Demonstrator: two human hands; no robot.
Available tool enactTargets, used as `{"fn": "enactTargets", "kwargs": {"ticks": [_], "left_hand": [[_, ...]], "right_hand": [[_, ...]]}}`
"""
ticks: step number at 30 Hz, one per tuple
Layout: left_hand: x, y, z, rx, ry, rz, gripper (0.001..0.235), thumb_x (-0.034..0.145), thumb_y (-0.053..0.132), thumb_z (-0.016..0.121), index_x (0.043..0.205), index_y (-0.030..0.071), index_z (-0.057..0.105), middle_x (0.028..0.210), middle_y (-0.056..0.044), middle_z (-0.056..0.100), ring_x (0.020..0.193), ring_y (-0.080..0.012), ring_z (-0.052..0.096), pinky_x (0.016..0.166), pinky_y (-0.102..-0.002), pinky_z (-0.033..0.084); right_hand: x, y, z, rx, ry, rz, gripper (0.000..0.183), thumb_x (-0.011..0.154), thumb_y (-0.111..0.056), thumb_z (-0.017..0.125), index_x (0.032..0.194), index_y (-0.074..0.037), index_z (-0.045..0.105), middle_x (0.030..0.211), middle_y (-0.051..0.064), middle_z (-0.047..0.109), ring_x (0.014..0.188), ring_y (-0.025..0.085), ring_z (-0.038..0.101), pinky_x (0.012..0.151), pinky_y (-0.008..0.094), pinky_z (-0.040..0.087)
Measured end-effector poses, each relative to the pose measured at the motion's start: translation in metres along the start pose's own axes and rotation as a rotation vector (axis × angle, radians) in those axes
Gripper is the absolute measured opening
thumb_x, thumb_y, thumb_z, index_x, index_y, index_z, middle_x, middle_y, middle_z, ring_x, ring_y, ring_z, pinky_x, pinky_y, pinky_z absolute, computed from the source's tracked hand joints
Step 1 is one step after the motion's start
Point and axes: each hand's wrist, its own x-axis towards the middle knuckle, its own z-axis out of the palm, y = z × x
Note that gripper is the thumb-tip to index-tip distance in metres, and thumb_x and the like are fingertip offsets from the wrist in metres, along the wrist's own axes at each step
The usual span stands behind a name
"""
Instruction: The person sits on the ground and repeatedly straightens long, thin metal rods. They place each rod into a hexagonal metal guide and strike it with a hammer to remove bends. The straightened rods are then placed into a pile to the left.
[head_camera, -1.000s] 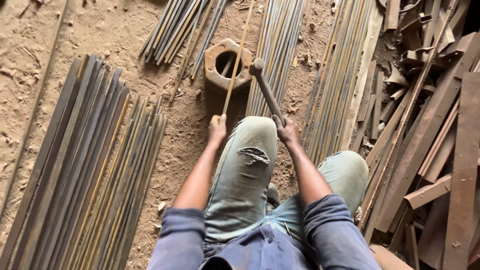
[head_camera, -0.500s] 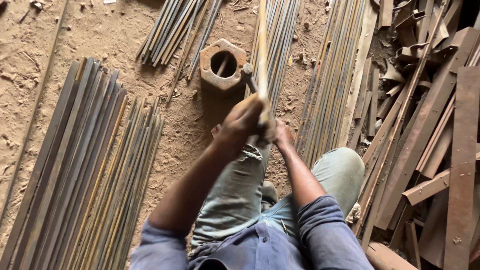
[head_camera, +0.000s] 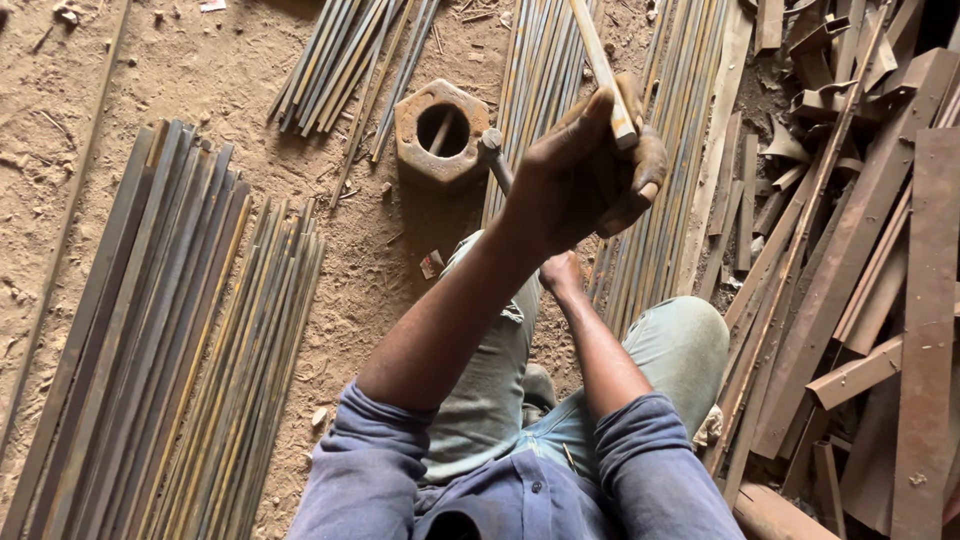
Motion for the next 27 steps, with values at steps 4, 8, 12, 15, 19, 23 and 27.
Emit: {"fn": "enactTargets", "kwargs": {"ticks": [4, 8, 12, 15, 19, 23, 27], "left_hand": [[0.007, 0.001, -0.006, -0.025, -0.064, -0.01, 0.026, 0.118, 0.033, 0.036, 0.117, 0.011, 0.049, 0.092, -0.021, 0.07, 0.053, -0.0192, 0.056, 0.043, -0.027, 0.042], [0.006, 0.002, -0.006, -0.008, 0.0, -0.017, 0.03, 0.119, 0.033, 0.035, 0.117, 0.007, 0.05, 0.096, -0.024, 0.07, 0.056, -0.0241, 0.059, 0.046, -0.031, 0.043], [0.006, 0.004, -0.004, -0.01, 0.027, -0.02, 0.032, 0.117, 0.032, 0.035, 0.115, 0.004, 0.05, 0.096, -0.025, 0.07, 0.062, -0.0266, 0.063, 0.047, -0.032, 0.048], [-0.002, 0.014, -0.018, 0.175, 0.014, -0.02, 0.038, 0.111, 0.039, 0.035, 0.12, 0.005, 0.052, 0.1, -0.023, 0.071, 0.063, -0.0252, 0.066, 0.049, -0.032, 0.055], [-0.065, 0.053, -0.1, 0.566, 0.468, -0.072, 0.032, 0.106, 0.037, 0.052, 0.107, 0.007, 0.06, 0.084, -0.01, 0.064, 0.057, -0.0169, 0.059, 0.05, -0.028, 0.051], [-0.205, 0.067, -0.236, 0.999, 1.146, -0.392, 0.029, 0.099, 0.032, 0.068, 0.08, 0.009, 0.066, 0.06, 0.004, 0.056, 0.048, -0.0103, 0.049, 0.042, -0.026, 0.039], [-0.354, 0.025, -0.296, 1.168, 1.294, -0.274, 0.038, 0.103, 0.036, 0.053, 0.077, 0.012, 0.067, 0.054, 0.004, 0.059, 0.042, -0.0088, 0.051, 0.04, -0.027, 0.04]], "right_hand": [[0.011, 0.014, 0.012, -0.036, 0.008, -0.011, 0.052, 0.099, -0.045, 0.051, 0.126, -0.004, 0.066, 0.109, 0.029, 0.071, 0.103, 0.046, 0.07, 0.087, 0.054, 0.056], [0.021, 0.027, 0.021, -0.052, 0.006, -0.041, 0.051, 0.1, -0.047, 0.052, 0.125, -0.005, 0.068, 0.114, 0.028, 0.072, 0.108, 0.046, 0.07, 0.092, 0.053, 0.056], [0.013, 0.018, 0.013, 0.008, 0.015, 0.016, 0.051, 0.101, -0.046, 0.051, 0.127, -0.004, 0.064, 0.112, 0.028, 0.071, 0.107, 0.045, 0.068, 0.089, 0.053, 0.055], [-0.007, -0.005, -0.006, 0.071, -0.049, 0.066, 0.045, 0.097, -0.044, 0.055, 0.11, -0.003, 0.07, 0.103, 0.022, 0.076, 0.099, 0.037, 0.075, 0.085, 0.048, 0.059], [-0.026, -0.03, -0.026, 0.107, 0.017, -0.086, 0.046, 0.088, -0.048, 0.066, 0.109, -0.007, 0.069, 0.101, 0.023, 0.074, 0.095, 0.039, 0.072, 0.081, 0.05, 0.054], [-0.022, -0.019, -0.022, 0.17, 0.02, -0.104, 0.043, 0.09, -0.045, 0.065, 0.106, -0.006, 0.07, 0.098, 0.022, 0.074, 0.093, 0.038, 0.073, 0.079, 0.048, 0.054], [-0.007, 0.001, -0.001, 0.162, 0.046, -0.145, 0.043, 0.09, -0.043, 0.064, 0.106, -0.004, 0.071, 0.097, 0.023, 0.074, 0.094, 0.038, 0.074, 0.08, 0.049, 0.054]]}}
